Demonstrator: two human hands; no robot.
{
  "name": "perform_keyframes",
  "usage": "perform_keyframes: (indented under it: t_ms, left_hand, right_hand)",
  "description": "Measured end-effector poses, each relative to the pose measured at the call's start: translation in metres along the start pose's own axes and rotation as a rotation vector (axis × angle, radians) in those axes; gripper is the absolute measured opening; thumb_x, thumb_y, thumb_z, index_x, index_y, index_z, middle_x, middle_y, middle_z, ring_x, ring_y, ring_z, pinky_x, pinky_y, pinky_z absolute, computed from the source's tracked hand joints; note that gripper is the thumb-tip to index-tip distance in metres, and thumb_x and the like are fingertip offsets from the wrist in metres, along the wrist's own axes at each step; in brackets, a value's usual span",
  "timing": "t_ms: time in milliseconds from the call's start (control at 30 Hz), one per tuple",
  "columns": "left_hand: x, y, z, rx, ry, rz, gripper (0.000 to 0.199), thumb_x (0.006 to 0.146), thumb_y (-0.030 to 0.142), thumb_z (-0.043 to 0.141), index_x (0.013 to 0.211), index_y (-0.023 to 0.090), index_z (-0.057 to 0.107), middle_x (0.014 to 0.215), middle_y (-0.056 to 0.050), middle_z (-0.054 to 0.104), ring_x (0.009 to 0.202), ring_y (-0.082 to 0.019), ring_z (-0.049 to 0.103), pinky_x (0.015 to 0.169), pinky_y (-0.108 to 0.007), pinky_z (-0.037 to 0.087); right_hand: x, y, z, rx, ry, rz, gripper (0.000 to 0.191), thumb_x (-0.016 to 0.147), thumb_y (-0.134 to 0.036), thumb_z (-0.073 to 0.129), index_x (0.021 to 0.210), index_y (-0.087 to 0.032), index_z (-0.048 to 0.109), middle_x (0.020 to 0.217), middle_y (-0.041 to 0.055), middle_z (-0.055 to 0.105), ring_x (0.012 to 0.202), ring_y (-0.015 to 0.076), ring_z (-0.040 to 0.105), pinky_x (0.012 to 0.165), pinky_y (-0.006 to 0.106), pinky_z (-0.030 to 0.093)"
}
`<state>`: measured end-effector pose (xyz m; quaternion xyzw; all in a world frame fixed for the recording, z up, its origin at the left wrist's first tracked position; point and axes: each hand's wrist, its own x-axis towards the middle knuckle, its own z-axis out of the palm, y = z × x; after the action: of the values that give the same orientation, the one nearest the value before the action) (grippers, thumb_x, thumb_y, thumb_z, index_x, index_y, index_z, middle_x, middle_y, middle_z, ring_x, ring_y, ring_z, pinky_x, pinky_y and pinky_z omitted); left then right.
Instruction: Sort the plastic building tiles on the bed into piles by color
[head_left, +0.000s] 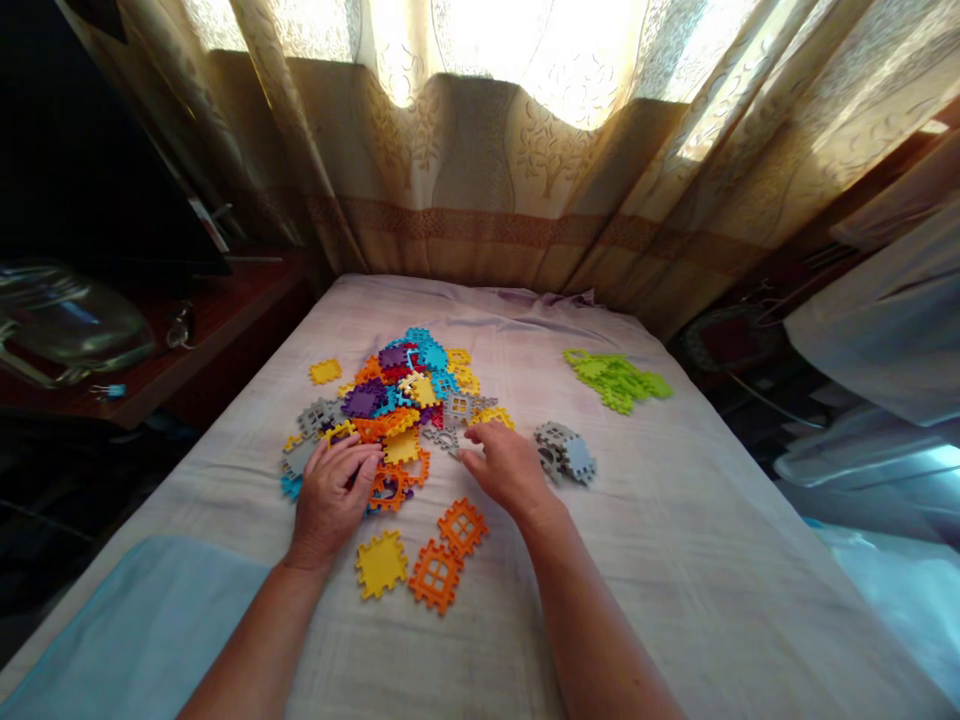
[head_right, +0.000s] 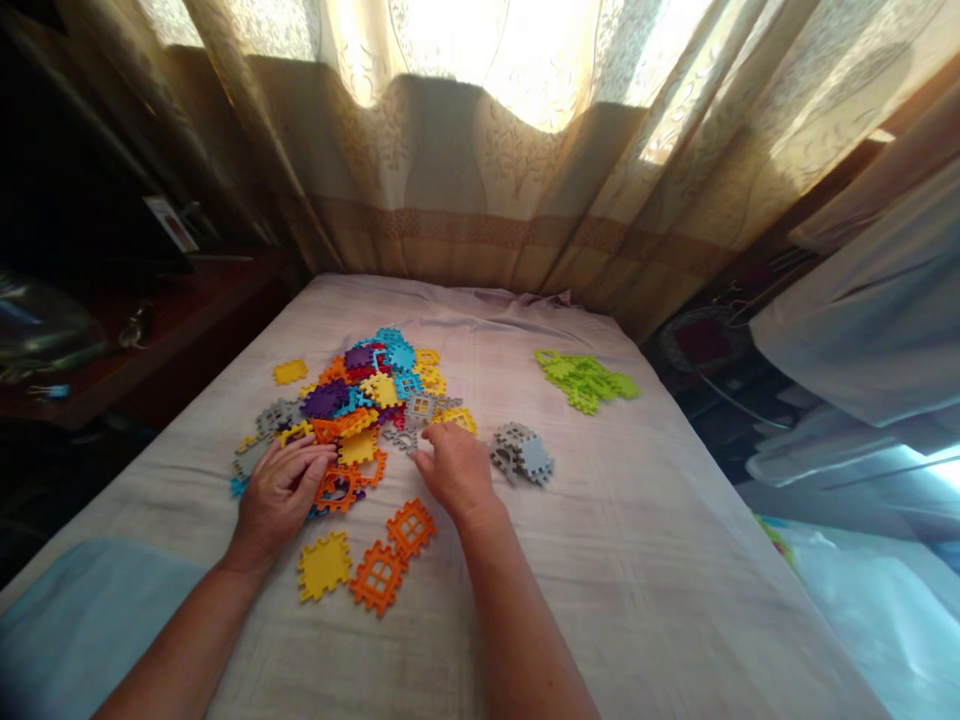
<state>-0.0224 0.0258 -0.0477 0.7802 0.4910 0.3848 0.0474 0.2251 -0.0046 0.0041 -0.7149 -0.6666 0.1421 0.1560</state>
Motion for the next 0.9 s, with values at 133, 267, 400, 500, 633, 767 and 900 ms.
perform_keyframes:
  t_ms: [133, 267, 400, 500, 633, 767, 900]
  left_hand:
    - [0.0, 0.0, -0.001, 0.002, -0.008, -0.004, 0.031, 0.094, 0.04, 0.046, 0.091, 0.026, 0.073, 0.098, -0.003, 0.078, 0.107, -0.023, 0.068, 0.112, -0.048, 0.036]
    - [0.001, 0.001, -0.001, 0.009, -0.007, -0.011, 0.032, 0.095, 0.041, 0.045, 0.091, 0.026, 0.073, 0.098, -0.002, 0.078, 0.107, -0.023, 0.068, 0.112, -0.047, 0.036]
    - [0.001, 0.001, 0.0, 0.002, -0.005, -0.012, 0.032, 0.095, 0.041, 0.046, 0.09, 0.025, 0.073, 0.097, -0.002, 0.078, 0.107, -0.023, 0.068, 0.112, -0.047, 0.036]
    - [0.0, -0.001, 0.0, -0.005, -0.011, -0.006, 0.032, 0.095, 0.041, 0.047, 0.09, 0.025, 0.074, 0.097, -0.003, 0.078, 0.107, -0.023, 0.068, 0.112, -0.048, 0.036]
    - [0.0, -0.003, 0.001, -0.001, -0.008, 0.002, 0.031, 0.095, 0.041, 0.047, 0.091, 0.025, 0.074, 0.097, -0.003, 0.078, 0.107, -0.023, 0.068, 0.112, -0.048, 0.036]
    - [-0.001, -0.004, 0.001, 0.006, -0.001, 0.017, 0.031, 0.095, 0.04, 0.047, 0.091, 0.024, 0.074, 0.099, -0.003, 0.078, 0.107, -0.024, 0.068, 0.111, -0.048, 0.037]
    - [-0.001, -0.004, 0.001, 0.011, 0.004, 0.029, 0.031, 0.095, 0.04, 0.048, 0.092, 0.025, 0.074, 0.098, -0.003, 0.078, 0.107, -0.024, 0.068, 0.11, -0.048, 0.038]
  right_hand:
    - [0.0, -0.01, 0.015, -0.083, -0.018, -0.017, 0.029, 0.088, -0.035, 0.063, 0.113, -0.022, 0.066, 0.111, 0.0084, 0.068, 0.104, 0.0235, 0.063, 0.085, 0.032, 0.047]
    - [0.001, -0.013, 0.022, -0.131, -0.022, -0.023, 0.028, 0.091, -0.029, 0.056, 0.118, -0.025, 0.064, 0.111, 0.0074, 0.067, 0.101, 0.0222, 0.064, 0.081, 0.031, 0.047]
    - [0.002, -0.012, 0.016, -0.161, -0.089, -0.011, 0.028, 0.094, -0.026, 0.048, 0.116, -0.027, 0.066, 0.111, 0.0065, 0.067, 0.099, 0.0201, 0.064, 0.081, 0.029, 0.046]
    - [0.003, -0.007, 0.002, -0.149, -0.16, 0.004, 0.027, 0.093, -0.026, 0.049, 0.113, -0.027, 0.068, 0.112, 0.0057, 0.069, 0.099, 0.0186, 0.064, 0.082, 0.028, 0.045]
    - [0.0, 0.015, -0.027, -0.056, -0.098, 0.065, 0.024, 0.09, -0.024, 0.055, 0.108, -0.026, 0.07, 0.103, 0.0032, 0.073, 0.094, 0.0164, 0.065, 0.081, 0.026, 0.043]
    - [-0.01, 0.06, -0.057, -0.015, 0.08, 0.257, 0.018, 0.086, -0.027, 0.059, 0.097, -0.025, 0.073, 0.09, 0.0013, 0.074, 0.079, 0.0151, 0.064, 0.069, 0.024, 0.04]
    - [-0.018, 0.108, -0.068, -0.056, 0.179, 0.513, 0.017, 0.083, -0.031, 0.06, 0.086, -0.024, 0.075, 0.084, 0.0022, 0.074, 0.073, 0.0158, 0.063, 0.062, 0.025, 0.038]
